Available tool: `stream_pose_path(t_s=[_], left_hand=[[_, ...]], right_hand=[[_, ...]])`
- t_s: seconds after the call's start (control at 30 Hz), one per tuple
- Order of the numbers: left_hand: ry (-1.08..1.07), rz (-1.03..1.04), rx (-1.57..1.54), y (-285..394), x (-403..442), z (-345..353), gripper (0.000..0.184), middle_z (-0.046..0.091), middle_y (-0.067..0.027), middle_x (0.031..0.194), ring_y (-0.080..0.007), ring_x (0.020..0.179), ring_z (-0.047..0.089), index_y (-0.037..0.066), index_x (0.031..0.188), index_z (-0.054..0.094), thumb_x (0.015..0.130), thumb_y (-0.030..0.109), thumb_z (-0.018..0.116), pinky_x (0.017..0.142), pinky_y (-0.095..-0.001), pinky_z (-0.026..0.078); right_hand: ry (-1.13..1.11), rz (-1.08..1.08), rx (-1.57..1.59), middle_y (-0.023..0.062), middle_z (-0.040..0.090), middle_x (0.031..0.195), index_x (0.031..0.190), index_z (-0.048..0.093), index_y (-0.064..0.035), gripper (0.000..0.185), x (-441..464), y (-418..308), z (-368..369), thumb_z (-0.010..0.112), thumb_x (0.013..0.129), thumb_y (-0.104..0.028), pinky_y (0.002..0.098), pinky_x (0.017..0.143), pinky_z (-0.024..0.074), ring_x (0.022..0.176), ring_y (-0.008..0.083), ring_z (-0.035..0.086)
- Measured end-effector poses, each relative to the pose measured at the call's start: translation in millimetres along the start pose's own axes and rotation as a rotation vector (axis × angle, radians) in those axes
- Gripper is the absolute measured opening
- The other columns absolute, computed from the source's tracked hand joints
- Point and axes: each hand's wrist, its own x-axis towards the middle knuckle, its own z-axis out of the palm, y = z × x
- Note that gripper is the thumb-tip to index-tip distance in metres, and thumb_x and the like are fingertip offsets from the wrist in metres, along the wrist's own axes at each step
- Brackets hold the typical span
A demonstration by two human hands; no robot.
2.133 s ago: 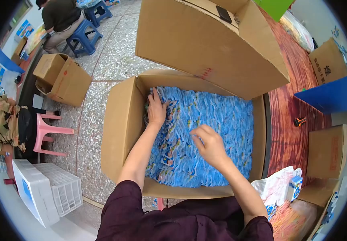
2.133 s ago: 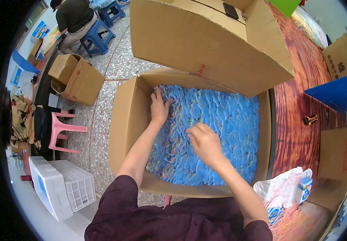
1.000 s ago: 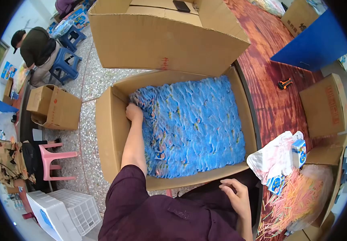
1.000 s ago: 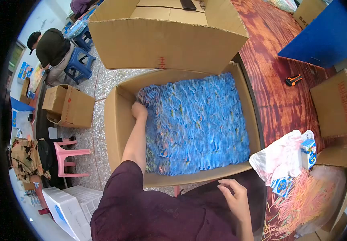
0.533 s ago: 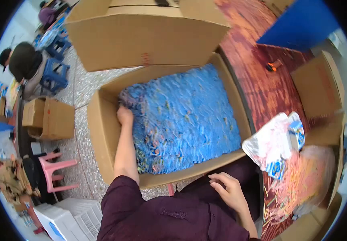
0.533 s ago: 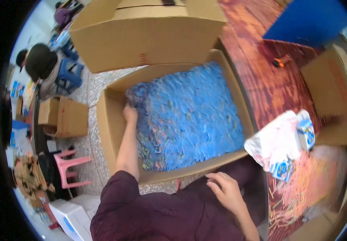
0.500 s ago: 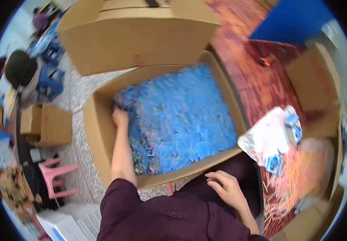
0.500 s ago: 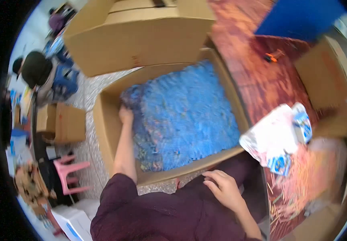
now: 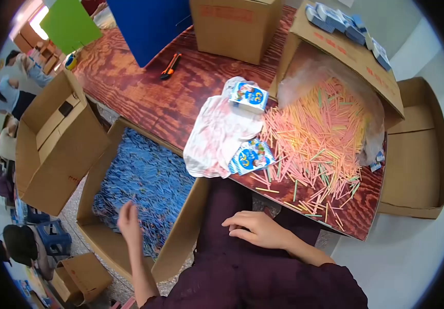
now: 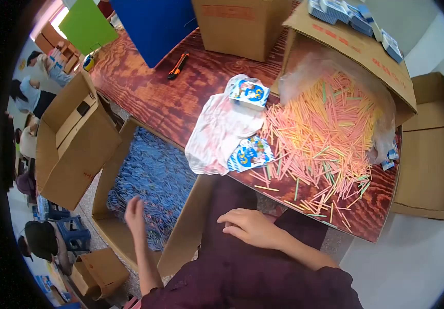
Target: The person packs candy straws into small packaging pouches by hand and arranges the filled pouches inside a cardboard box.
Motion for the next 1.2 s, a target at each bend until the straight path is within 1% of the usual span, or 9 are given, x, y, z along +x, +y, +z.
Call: stream_pose_path(t_s=[0.17, 0.23, 0.4, 0.7, 0.77, 0.9, 1.03, 1.17, 1.2], left_hand=[[-0.370, 0.586, 0.123, 173, -31, 135, 0.011, 0.064, -0.0118, 0.090, -0.0230, 0.083, 0.062, -0.001, 0.093, 0.066, 0.083, 0.003, 0.063, 0.074, -0.0305, 0.049], [-0.434, 0.578, 0.113, 194, -32, 185, 0.009, 0.060, -0.0131, 0.083, -0.0307, 0.080, 0.058, 0.000, 0.088, 0.064, 0.081, 0.005, 0.067, 0.071, -0.0376, 0.046], [-0.397, 0.710, 0.324, 195, -25, 255, 0.016, 0.055, -0.0090, 0.075, -0.0280, 0.075, 0.053, 0.005, 0.077, 0.060, 0.078, 0.016, 0.072, 0.070, -0.0384, 0.040], [-0.404, 0.692, 0.269, 175, -17, 262, 0.012, 0.056, -0.0079, 0.071, -0.0258, 0.070, 0.052, 0.005, 0.075, 0.064, 0.078, 0.014, 0.072, 0.066, -0.0375, 0.038], [-0.445, 0.485, 0.023, 175, -15, 260, 0.011, 0.056, -0.0086, 0.071, -0.0260, 0.073, 0.053, 0.004, 0.075, 0.063, 0.078, 0.010, 0.071, 0.068, -0.0366, 0.039], [-0.246, 1.002, 0.154, 225, -33, 242, 0.008, 0.060, -0.0104, 0.089, -0.0299, 0.085, 0.055, 0.003, 0.076, 0.061, 0.074, 0.003, 0.069, 0.073, -0.0403, 0.041], [-0.589, 1.259, 0.122, 252, -76, 233, 0.013, 0.057, -0.0175, 0.123, -0.0390, 0.120, 0.050, 0.004, 0.080, 0.061, 0.072, 0.002, 0.070, 0.099, -0.0493, 0.039], [-0.707, 1.276, 0.088, 238, -95, 221, 0.024, 0.057, -0.0184, 0.123, -0.0352, 0.121, 0.051, 0.003, 0.093, 0.060, 0.072, 0.000, 0.071, 0.101, -0.0456, 0.040], [-0.906, 0.888, -0.078, 234, -98, 216, 0.025, 0.057, -0.0167, 0.124, -0.0291, 0.117, 0.053, 0.002, 0.096, 0.058, 0.075, 0.000, 0.070, 0.098, -0.0408, 0.042]], right_hand=[[0.131, -0.005, 0.084, 0.0105, 0.065, 0.089, 0.108, 0.061, -0.0025, 0.024, -35, 15, -35, 0.062, 0.087, -0.015, 0.0351, 0.075, 0.0489, 0.083, 0.0250, 0.063], [0.178, -0.022, 0.052, 0.0103, 0.065, 0.088, 0.108, 0.062, -0.0025, 0.024, -48, 14, -51, 0.063, 0.087, -0.015, 0.0353, 0.075, 0.0488, 0.082, 0.0250, 0.063], [0.303, 0.016, 0.090, 0.0089, 0.064, 0.087, 0.109, 0.063, -0.0013, 0.023, -85, 19, -82, 0.062, 0.086, -0.006, 0.0299, 0.070, 0.0495, 0.077, 0.0196, 0.064], [0.519, 0.054, 0.035, 0.0129, 0.066, 0.094, 0.106, 0.065, -0.0024, 0.022, -115, 24, -77, 0.063, 0.087, -0.012, 0.0331, 0.074, 0.0486, 0.081, 0.0255, 0.063], [0.544, 0.088, 0.070, 0.0115, 0.066, 0.093, 0.106, 0.065, -0.0015, 0.022, -118, 25, -72, 0.063, 0.088, -0.013, 0.0321, 0.074, 0.0487, 0.080, 0.0226, 0.062], [0.709, 0.158, 0.368, 0.0060, 0.066, 0.095, 0.113, 0.061, 0.0019, 0.025, -108, 33, -65, 0.061, 0.090, -0.008, 0.0283, 0.078, 0.0501, 0.086, 0.0130, 0.064], [1.026, -0.077, 0.601, 0.0042, 0.062, 0.091, 0.120, 0.054, -0.0008, 0.034, -53, 36, -55, 0.064, 0.088, -0.007, 0.0242, 0.074, 0.0488, 0.086, 0.0093, 0.058], [0.923, 0.054, 0.479, 0.0044, 0.060, 0.092, 0.106, 0.061, 0.0017, 0.019, -60, 34, -46, 0.062, 0.088, -0.005, 0.0247, 0.073, 0.0462, 0.083, 0.0096, 0.056], [0.930, 0.025, 0.415, 0.0045, 0.059, 0.091, 0.102, 0.063, 0.0021, 0.015, -64, 30, -44, 0.062, 0.088, -0.005, 0.0249, 0.073, 0.0457, 0.083, 0.0104, 0.057]])
